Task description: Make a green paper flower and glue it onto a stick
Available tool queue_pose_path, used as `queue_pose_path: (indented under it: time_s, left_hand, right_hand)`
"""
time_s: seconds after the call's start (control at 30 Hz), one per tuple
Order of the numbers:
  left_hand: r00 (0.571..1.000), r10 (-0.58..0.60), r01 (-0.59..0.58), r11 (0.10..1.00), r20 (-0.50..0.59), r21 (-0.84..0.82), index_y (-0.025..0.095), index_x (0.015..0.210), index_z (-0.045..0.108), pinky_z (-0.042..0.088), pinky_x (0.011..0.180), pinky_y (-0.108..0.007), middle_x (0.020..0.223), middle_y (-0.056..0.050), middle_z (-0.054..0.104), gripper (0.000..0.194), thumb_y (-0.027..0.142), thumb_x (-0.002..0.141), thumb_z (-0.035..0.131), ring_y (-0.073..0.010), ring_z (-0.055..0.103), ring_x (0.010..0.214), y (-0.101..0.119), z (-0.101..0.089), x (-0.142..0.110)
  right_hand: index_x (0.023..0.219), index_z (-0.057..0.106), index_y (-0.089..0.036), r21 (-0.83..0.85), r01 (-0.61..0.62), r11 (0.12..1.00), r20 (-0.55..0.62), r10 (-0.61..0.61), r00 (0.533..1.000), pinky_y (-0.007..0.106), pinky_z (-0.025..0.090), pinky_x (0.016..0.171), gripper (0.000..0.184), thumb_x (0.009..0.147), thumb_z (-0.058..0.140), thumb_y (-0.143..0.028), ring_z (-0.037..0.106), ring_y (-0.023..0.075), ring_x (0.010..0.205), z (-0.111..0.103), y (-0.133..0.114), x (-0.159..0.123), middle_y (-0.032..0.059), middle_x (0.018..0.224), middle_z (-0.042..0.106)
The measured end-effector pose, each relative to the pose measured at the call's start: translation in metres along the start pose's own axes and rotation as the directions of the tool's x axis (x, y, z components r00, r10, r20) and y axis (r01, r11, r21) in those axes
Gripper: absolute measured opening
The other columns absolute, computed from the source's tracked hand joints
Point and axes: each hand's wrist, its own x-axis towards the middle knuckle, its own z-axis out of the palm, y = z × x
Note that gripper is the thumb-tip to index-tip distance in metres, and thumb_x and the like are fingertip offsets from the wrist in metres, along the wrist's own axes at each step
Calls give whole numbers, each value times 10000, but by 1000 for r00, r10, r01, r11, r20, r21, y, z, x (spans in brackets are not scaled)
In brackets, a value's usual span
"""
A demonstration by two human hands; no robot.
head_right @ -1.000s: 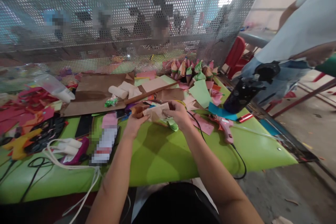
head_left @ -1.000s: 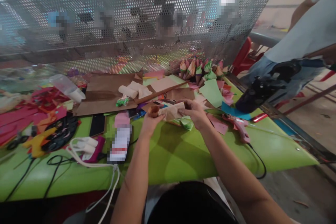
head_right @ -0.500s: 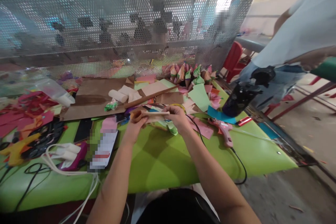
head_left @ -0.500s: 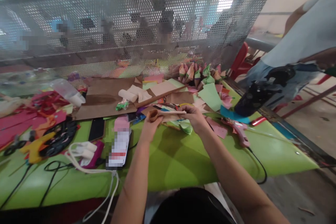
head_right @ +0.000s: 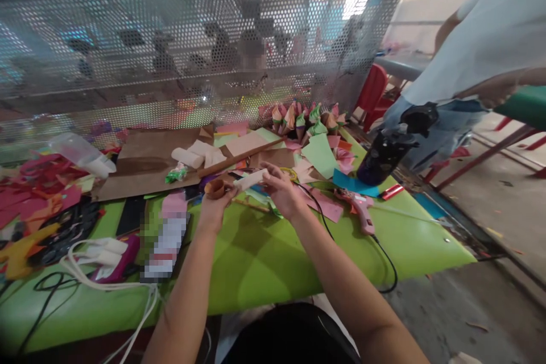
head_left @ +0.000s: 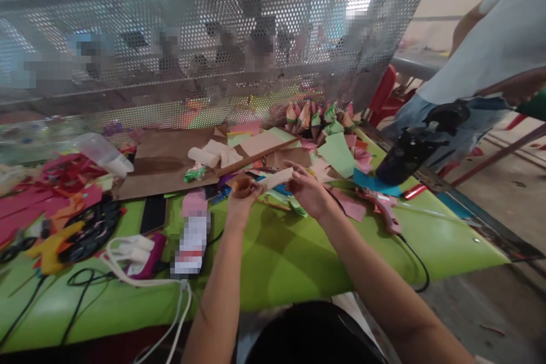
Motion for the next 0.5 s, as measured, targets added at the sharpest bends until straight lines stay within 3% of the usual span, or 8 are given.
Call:
queue_pose_path:
  time_s: [0.1, 0.17, 0.23, 0.3, 0.4, 0.5]
  left_hand:
    - [998, 60, -62, 997, 35, 38, 180, 743, 636, 513, 735, -291, 733, 6, 665, 415, 415, 544, 914, -156, 640, 742, -2, 2, -1]
    - [989, 101, -110, 991, 108, 77, 184, 781, 650, 518, 767, -308, 776, -6, 677, 393, 427, 587, 890, -169, 651, 774, 0, 3, -3]
    - [975, 141, -160, 981, 173, 106, 193, 907, 673, 513, 761, -305, 835, -10, 687, 391, 406, 637, 861, -169, 649, 791, 0, 3, -5]
    - [962, 189, -217, 967, 195, 134, 205, 1032, 673, 505, 749, -294, 873, -8, 688, 414, 360, 681, 829, -163, 640, 793, -2, 3, -6]
    - [940, 266, -314, 920, 213, 234, 209, 1061, 673, 501, 792, -290, 883, -11, 682, 355, 290, 733, 783, -164, 633, 826, -8, 2, -5]
    - [909, 326, -402, 852, 258, 337, 213, 1052, 667, 494, 828, -287, 894, -14, 675, 286, 252, 779, 742, -168, 626, 861, -13, 2, -6]
  right_hand:
    - [935, 731, -200, -151, -43, 988, 31, 48, 998, 246, 464, 592, 477, 515, 901, -349, 615, 152, 691, 2, 10, 0, 14, 810, 724]
    - [833, 725, -183, -269, -1, 963, 7, 3, 1000, 274, 481, 602, 441, 485, 920, -372, 623, 174, 684, 1, 15, 0, 27, 759, 727]
    - [756, 714, -185, -343, 109, 933, -53, -135, 989, 311, 510, 636, 396, 517, 909, -433, 631, 191, 682, 0, 16, -1, 33, 731, 727]
    - [758, 730, -197, -413, 266, 871, -92, -331, 939, 331, 524, 674, 331, 613, 872, -459, 645, 198, 699, 0, 12, -4, 32, 742, 736]
    - [813, 763, -230, -574, 479, 664, 27, -569, 822, 345, 528, 726, 157, 792, 771, -385, 678, 212, 759, 4, 2, -15, 34, 808, 763]
    - [870, 777, -261, -694, 601, 395, 284, -618, 733, 368, 525, 771, 100, 878, 680, -285, 694, 231, 817, 9, -4, -25, 40, 865, 781]
